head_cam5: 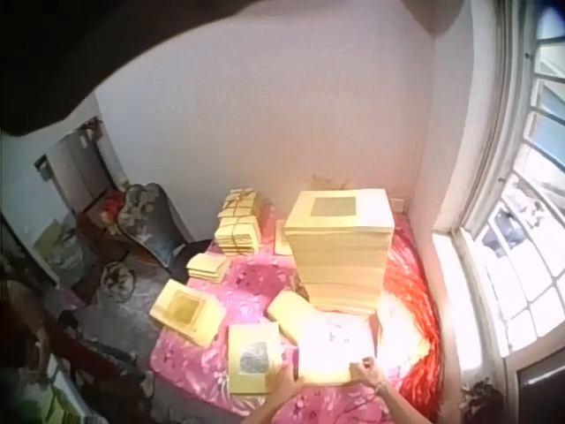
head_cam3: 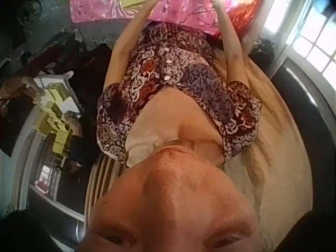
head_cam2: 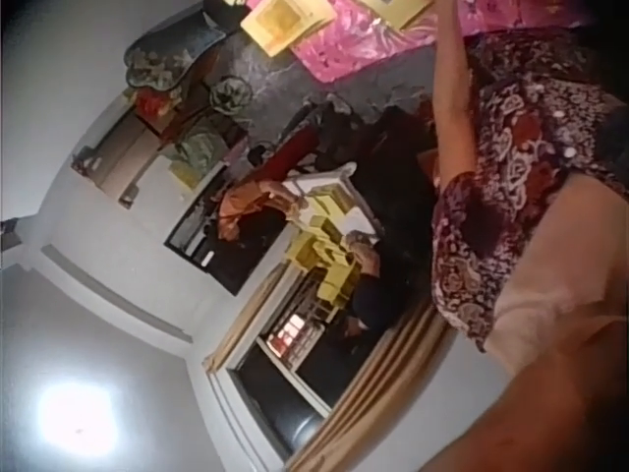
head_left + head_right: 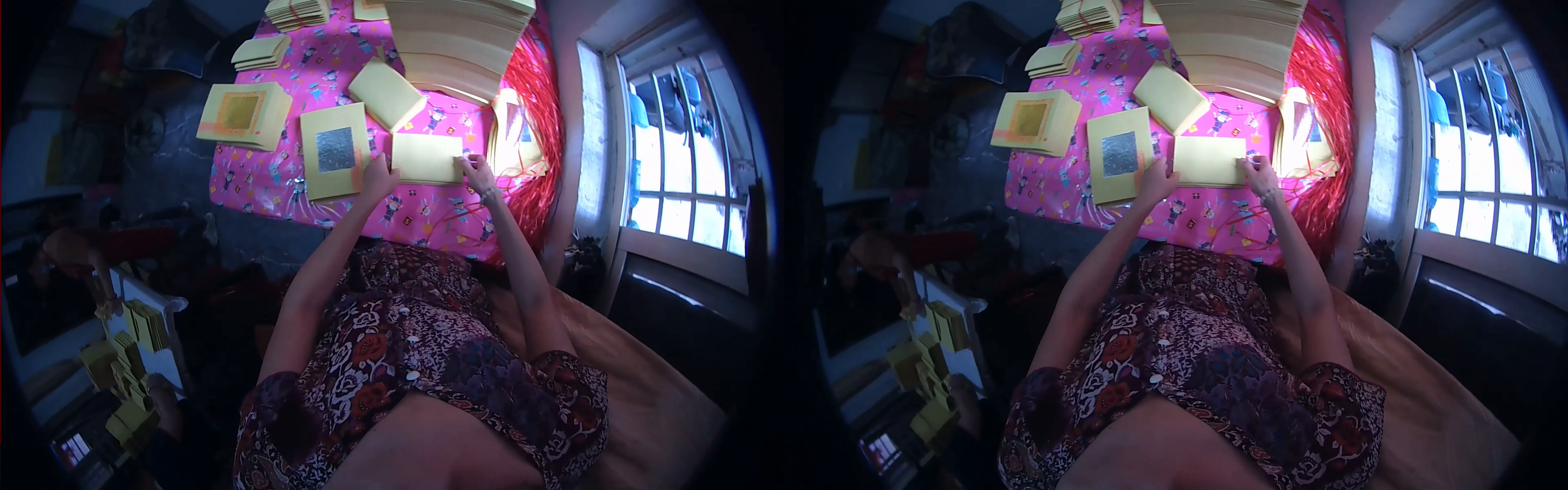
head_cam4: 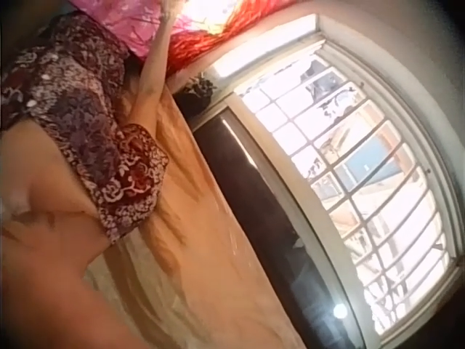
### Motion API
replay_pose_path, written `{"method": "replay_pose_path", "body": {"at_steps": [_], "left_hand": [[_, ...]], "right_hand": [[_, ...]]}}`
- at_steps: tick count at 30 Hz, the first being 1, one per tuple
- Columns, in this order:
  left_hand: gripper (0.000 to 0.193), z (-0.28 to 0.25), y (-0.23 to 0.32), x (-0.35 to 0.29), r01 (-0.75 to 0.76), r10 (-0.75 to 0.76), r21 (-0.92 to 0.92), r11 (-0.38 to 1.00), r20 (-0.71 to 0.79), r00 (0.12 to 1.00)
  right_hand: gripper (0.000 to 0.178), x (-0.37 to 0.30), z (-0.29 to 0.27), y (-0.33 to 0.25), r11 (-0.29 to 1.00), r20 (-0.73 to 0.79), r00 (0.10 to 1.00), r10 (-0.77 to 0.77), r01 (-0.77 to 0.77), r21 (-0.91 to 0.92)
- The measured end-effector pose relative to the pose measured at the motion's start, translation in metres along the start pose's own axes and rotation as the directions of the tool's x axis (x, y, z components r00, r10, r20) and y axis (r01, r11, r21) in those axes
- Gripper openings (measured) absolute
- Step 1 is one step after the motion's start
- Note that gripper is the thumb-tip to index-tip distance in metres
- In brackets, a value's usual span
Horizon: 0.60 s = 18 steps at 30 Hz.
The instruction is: Bundling stacks of joss paper using red string.
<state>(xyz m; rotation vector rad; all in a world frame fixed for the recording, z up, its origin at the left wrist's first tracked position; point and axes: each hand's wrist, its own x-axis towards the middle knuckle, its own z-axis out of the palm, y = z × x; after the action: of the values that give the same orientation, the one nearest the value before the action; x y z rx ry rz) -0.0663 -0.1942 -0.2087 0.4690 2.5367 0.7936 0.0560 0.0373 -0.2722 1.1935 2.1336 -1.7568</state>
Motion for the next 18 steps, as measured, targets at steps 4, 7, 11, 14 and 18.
{"method": "replay_pose_path", "body": {"at_steps": [4,7,11,14,18], "left_hand": [[0.037,-0.027,-0.01,-0.023,-0.146,0.116,-0.201,0.969,-0.154,0.981],[0.038,-0.06,-0.036,-0.045,-0.256,0.221,-0.122,0.959,-0.242,0.945],[0.035,-0.091,-0.064,-0.063,-0.186,0.194,0.056,0.981,-0.189,0.963],[0.036,-0.103,-0.075,-0.071,-0.221,0.231,0.077,0.972,-0.173,0.957],[0.043,-0.111,-0.079,-0.072,-0.286,0.299,0.122,0.95,-0.11,0.948]], "right_hand": [[0.047,-0.011,-0.005,-0.024,0.936,-0.308,0.885,-0.349,0.343,-0.075],[0.027,-0.034,-0.005,-0.071,0.877,-0.241,0.847,-0.474,0.479,-0.043],[0.015,-0.059,0.029,-0.12,0.749,0.007,0.759,-0.651,0.643,-0.157],[0.021,-0.071,0.071,-0.136,0.549,0.258,0.616,-0.744,0.784,-0.289],[0.037,-0.075,0.12,-0.133,0.381,0.519,0.552,-0.653,0.832,-0.404]]}}
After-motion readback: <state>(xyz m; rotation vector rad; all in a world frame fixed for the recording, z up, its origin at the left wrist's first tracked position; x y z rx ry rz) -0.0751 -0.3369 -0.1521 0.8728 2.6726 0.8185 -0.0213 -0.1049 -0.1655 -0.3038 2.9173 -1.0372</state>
